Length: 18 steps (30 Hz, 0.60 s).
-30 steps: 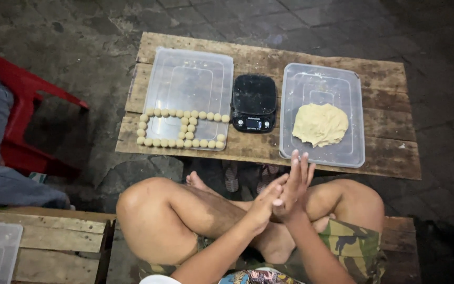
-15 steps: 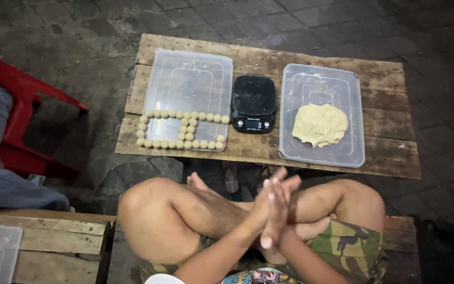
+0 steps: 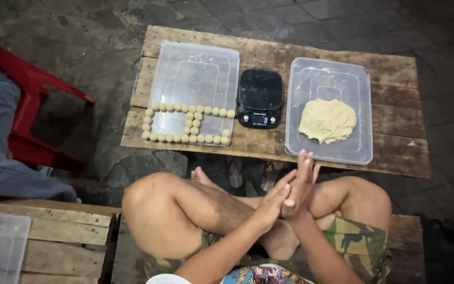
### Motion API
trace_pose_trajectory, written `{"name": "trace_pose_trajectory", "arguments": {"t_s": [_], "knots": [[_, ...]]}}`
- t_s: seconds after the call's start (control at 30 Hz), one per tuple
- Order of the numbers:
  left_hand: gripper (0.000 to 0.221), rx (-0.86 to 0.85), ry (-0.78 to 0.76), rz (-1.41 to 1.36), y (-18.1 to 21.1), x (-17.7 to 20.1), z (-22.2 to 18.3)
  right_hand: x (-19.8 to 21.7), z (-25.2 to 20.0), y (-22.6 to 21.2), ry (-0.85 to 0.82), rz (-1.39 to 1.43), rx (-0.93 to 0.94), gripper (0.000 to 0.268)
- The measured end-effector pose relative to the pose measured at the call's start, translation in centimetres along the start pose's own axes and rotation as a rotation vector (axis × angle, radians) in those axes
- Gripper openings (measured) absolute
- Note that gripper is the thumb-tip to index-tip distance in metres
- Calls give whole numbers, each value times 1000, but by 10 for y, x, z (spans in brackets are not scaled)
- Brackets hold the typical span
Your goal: Portioning dough by weight using a digital scale and rolling it into small balls.
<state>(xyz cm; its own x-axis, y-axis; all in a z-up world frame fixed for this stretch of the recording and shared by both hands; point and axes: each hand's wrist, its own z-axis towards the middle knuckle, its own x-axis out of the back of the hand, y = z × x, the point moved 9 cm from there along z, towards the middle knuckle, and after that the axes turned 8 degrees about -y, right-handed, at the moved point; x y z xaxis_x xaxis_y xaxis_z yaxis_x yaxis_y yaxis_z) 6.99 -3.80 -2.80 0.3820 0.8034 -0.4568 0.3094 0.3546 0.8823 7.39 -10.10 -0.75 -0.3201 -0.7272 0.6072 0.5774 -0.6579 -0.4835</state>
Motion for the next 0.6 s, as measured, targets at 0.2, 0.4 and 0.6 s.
{"name": "trace_pose_trajectory", "arguments": {"t_s": [0.2, 0.4, 0.6], "knots": [[63, -93, -52, -177, -13, 6, 10, 4, 21, -66, -183, 64, -114, 61], [55, 207, 239, -627, -52, 22, 12, -4, 23, 18, -112, -59, -170, 121], [137, -1205, -112, -438, -93, 36, 17, 4, 28, 16, -5, -129, -86, 116]]}}
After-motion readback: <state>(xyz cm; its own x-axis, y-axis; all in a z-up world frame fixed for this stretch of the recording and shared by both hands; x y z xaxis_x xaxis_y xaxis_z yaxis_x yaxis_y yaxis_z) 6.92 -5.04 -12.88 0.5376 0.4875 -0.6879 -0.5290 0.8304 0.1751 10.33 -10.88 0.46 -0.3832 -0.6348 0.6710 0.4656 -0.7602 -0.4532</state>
